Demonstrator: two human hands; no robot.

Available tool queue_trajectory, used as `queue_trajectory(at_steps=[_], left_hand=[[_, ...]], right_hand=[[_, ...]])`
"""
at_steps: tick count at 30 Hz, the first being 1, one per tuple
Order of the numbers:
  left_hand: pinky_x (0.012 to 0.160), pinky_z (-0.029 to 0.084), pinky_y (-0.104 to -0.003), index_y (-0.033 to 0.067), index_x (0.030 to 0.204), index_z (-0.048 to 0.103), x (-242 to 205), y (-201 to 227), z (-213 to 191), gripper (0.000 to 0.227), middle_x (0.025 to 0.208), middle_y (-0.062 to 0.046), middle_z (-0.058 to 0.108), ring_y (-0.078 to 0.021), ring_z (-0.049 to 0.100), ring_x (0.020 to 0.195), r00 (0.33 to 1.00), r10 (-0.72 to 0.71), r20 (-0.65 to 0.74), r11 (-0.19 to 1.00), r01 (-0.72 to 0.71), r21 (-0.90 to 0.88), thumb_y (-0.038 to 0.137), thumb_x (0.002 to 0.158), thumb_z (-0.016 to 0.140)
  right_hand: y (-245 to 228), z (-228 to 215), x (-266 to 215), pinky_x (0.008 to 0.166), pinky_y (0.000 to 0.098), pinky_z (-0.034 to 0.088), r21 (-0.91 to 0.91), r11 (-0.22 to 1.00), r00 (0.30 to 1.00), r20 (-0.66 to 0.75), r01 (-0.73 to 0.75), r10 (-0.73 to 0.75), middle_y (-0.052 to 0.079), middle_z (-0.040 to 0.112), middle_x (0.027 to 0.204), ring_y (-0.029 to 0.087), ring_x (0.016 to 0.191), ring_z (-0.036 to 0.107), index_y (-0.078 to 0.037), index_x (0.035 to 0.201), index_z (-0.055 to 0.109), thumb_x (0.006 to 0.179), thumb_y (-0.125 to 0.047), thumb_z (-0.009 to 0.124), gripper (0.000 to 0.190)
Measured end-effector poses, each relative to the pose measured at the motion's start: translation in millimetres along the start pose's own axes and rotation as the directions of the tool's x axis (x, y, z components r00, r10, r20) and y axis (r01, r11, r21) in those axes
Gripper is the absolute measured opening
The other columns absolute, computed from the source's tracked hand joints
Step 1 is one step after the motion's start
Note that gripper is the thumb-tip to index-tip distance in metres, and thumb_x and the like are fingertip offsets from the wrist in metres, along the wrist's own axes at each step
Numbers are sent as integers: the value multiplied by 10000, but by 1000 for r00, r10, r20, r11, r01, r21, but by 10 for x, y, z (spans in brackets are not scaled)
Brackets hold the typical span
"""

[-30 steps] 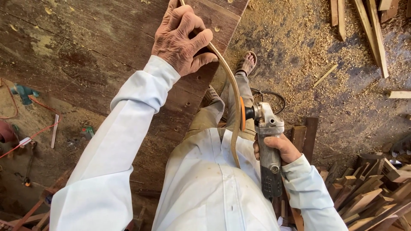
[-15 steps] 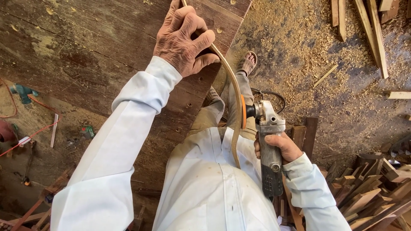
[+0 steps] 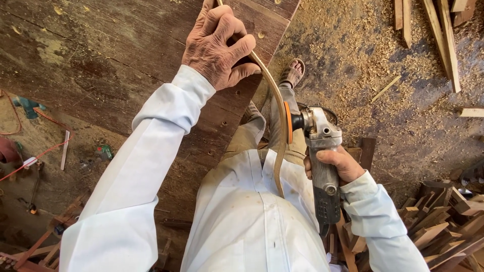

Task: Marking curved wooden strips with a square and sanding their edges using a handheld power sander.

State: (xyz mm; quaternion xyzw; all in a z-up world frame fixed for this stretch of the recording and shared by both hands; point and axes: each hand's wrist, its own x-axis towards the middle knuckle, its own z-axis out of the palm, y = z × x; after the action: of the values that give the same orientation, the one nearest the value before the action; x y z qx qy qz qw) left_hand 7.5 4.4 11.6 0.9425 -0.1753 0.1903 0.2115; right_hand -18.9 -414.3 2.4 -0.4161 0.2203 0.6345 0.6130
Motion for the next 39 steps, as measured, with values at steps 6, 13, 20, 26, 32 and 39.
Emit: queue_trajectory(at_steps=[6, 13, 20, 26, 32, 39], left_hand=[[1110, 401, -638, 66, 1058, 635, -18, -11, 8, 565, 1025, -148, 537, -373, 537, 1039, 1000, -2, 31, 1000, 1, 28, 580, 1148, 419], [1058, 462, -594, 78, 1027, 625, 20, -1, -31, 556, 1014, -128, 531, -349, 533, 1039, 1000, 1, 23, 999, -2, 40, 579, 1137, 411], [1136, 385, -647, 65, 1036, 652, -14, -49, -3, 587, 1020, -131, 540, -375, 540, 1030, 1000, -20, 22, 1000, 19, 13, 612, 1123, 458], [1089, 418, -676, 105, 942, 602, -510, -380, -304, 662, 1013, -118, 578, -358, 553, 1043, 982, -182, 41, 968, 172, 181, 713, 1073, 375], [1135, 315, -637, 77, 1105, 650, -577, -438, -668, 387, 1122, -168, 575, -386, 497, 1122, 983, -133, 124, 969, 102, 223, 442, 977, 668], [1137, 99, -775, 220, 1471, 625, -646, -104, -227, 623, 1223, -173, 473, -417, 510, 1138, 975, -117, 189, 993, 115, 23, 186, 931, 934]], right_hand=[[-140, -41, 17, 588, 470, 605, -14, 999, 999, -5, -45, 45, 243, 689, 795, 343, 642, 675, 47, 1126, 589, 792, -198, 722, 435], [-598, 88, 93, 595, 493, 636, 0, 994, 994, 30, -109, 109, 254, 721, 799, 354, 648, 728, 24, 1271, 589, 749, -179, 773, 589], [-1079, 227, 142, 565, 409, 616, -244, 969, 995, 102, 41, -16, 156, 686, 883, 265, 659, 696, -61, 1337, 452, 755, -252, 764, 688], [-789, -69, -508, 633, 368, 620, 58, 987, 988, 27, 147, -149, 153, 716, 903, 234, 694, 703, -87, 1377, 485, 828, -229, 807, 652], [-476, -492, -790, 672, 365, 617, 190, 968, 986, -52, 163, -156, 168, 709, 941, 235, 747, 697, -90, 1404, 524, 867, -226, 797, 618], [-366, -383, -696, 647, 424, 608, 169, 973, 986, -69, 159, -150, 214, 711, 902, 298, 712, 707, 15, 1254, 580, 845, -194, 787, 504]])
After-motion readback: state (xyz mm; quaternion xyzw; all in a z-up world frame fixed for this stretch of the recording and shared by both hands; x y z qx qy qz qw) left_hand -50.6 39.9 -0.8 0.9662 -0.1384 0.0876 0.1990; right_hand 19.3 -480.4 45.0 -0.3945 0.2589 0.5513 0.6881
